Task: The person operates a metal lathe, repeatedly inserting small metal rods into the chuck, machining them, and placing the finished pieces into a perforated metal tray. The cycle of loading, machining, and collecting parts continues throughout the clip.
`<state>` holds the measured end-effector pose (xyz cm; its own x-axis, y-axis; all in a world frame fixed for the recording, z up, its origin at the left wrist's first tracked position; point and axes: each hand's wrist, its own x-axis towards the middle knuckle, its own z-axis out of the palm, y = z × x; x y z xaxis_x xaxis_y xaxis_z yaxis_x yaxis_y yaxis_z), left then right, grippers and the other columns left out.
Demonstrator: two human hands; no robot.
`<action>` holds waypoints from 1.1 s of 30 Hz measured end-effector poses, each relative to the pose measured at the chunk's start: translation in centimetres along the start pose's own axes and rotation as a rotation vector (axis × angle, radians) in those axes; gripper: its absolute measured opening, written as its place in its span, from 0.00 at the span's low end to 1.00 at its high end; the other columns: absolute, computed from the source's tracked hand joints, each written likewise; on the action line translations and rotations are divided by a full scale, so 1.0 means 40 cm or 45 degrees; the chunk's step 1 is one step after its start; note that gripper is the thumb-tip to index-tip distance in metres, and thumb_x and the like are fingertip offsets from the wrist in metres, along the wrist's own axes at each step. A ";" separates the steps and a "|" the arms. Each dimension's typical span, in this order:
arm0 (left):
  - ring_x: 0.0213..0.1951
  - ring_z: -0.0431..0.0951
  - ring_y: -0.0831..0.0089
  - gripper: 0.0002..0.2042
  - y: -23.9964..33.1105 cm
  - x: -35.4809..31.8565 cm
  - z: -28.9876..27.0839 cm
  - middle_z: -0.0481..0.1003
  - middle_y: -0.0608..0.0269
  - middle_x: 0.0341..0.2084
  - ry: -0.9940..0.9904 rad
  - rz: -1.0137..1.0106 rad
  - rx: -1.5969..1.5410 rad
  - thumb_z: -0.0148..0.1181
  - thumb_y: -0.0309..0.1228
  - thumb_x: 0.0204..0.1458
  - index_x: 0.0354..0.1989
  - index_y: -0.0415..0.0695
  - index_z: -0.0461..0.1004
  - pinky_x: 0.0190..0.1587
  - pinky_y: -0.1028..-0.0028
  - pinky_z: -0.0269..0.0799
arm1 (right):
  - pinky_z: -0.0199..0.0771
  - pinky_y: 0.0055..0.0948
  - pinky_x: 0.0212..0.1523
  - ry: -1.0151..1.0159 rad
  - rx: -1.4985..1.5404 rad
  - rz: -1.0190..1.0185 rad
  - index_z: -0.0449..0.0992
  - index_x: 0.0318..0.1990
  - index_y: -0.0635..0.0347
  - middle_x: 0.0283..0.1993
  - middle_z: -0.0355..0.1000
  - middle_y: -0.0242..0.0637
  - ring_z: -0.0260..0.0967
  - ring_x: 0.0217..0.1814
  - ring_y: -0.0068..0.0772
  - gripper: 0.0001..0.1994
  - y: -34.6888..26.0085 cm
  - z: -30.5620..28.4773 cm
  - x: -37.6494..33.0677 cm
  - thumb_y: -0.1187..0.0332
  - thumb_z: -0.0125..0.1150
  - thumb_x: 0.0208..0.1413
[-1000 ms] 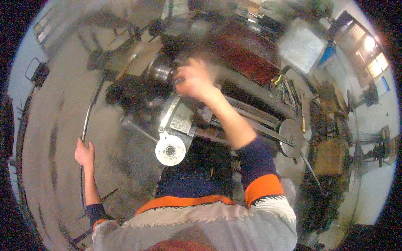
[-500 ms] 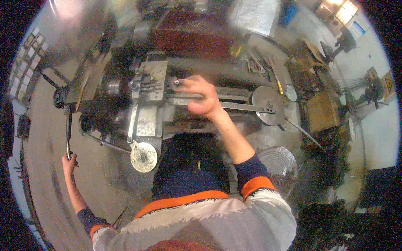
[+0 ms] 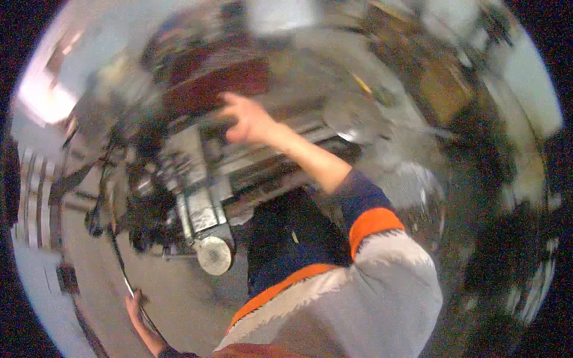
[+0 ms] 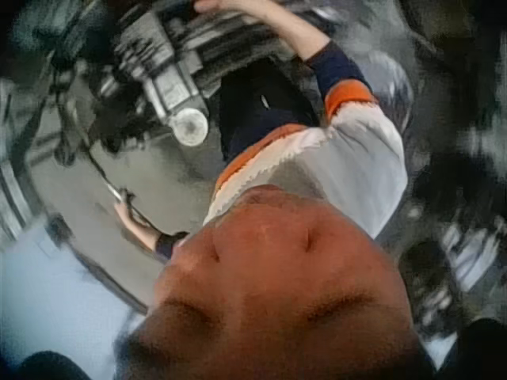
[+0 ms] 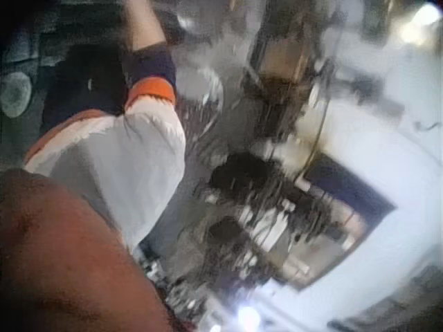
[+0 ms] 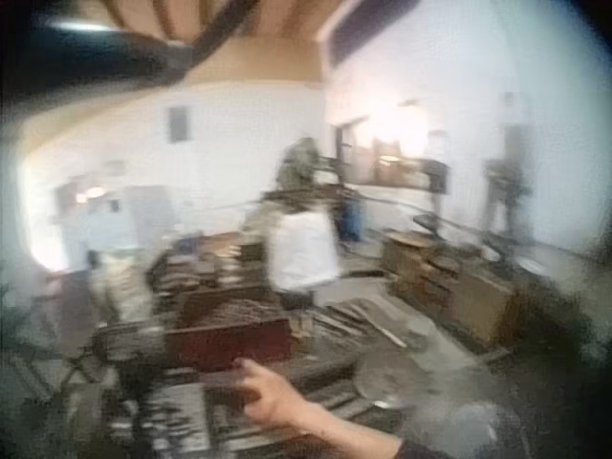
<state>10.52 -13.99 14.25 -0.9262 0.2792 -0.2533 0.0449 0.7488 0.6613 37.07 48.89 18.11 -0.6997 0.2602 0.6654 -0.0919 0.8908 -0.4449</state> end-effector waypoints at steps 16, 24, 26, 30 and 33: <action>0.22 0.73 0.64 0.18 -0.053 0.145 0.142 0.73 0.53 0.23 0.058 -0.140 0.007 0.60 0.39 0.44 0.38 0.37 0.69 0.26 0.64 0.72 | 0.68 0.33 0.32 -0.096 -0.630 1.635 0.77 0.30 0.61 0.26 0.71 0.47 0.70 0.28 0.35 0.14 -0.015 -0.564 -1.172 0.66 0.56 0.34; 0.21 0.73 0.62 0.18 -0.066 0.093 0.127 0.73 0.52 0.21 0.108 -0.149 0.098 0.60 0.41 0.42 0.35 0.38 0.70 0.25 0.63 0.71 | 0.70 0.41 0.41 -0.638 -0.656 1.844 0.77 0.29 0.60 0.34 0.73 0.47 0.71 0.38 0.45 0.15 0.018 -0.421 -1.146 0.58 0.54 0.42; 0.21 0.73 0.62 0.18 -0.066 0.091 0.121 0.73 0.52 0.21 0.110 -0.147 0.122 0.60 0.41 0.42 0.34 0.38 0.70 0.25 0.63 0.71 | 0.70 0.40 0.42 -0.616 -0.738 1.962 0.77 0.29 0.61 0.35 0.72 0.50 0.71 0.40 0.46 0.14 -0.031 -0.417 -1.073 0.60 0.55 0.38; 0.20 0.73 0.61 0.19 -0.065 0.090 0.120 0.72 0.52 0.20 0.110 -0.138 0.152 0.60 0.43 0.41 0.33 0.38 0.71 0.24 0.62 0.71 | 0.69 0.37 0.44 -0.565 -0.628 2.065 0.77 0.29 0.61 0.35 0.72 0.53 0.70 0.42 0.47 0.15 0.001 -0.408 -1.125 0.61 0.56 0.33; 0.20 0.73 0.60 0.19 -0.064 0.087 0.120 0.72 0.52 0.20 0.116 -0.135 0.175 0.60 0.43 0.41 0.32 0.38 0.71 0.24 0.62 0.71 | 0.70 0.37 0.43 -0.541 -0.635 2.056 0.77 0.29 0.61 0.34 0.72 0.52 0.71 0.40 0.47 0.15 0.005 -0.403 -1.128 0.61 0.57 0.33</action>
<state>8.98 -12.04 8.30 -0.9584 0.1435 -0.2468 -0.0096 0.8478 0.5302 80.05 43.33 -2.32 0.0108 0.8928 -0.4504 0.9781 -0.1031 -0.1808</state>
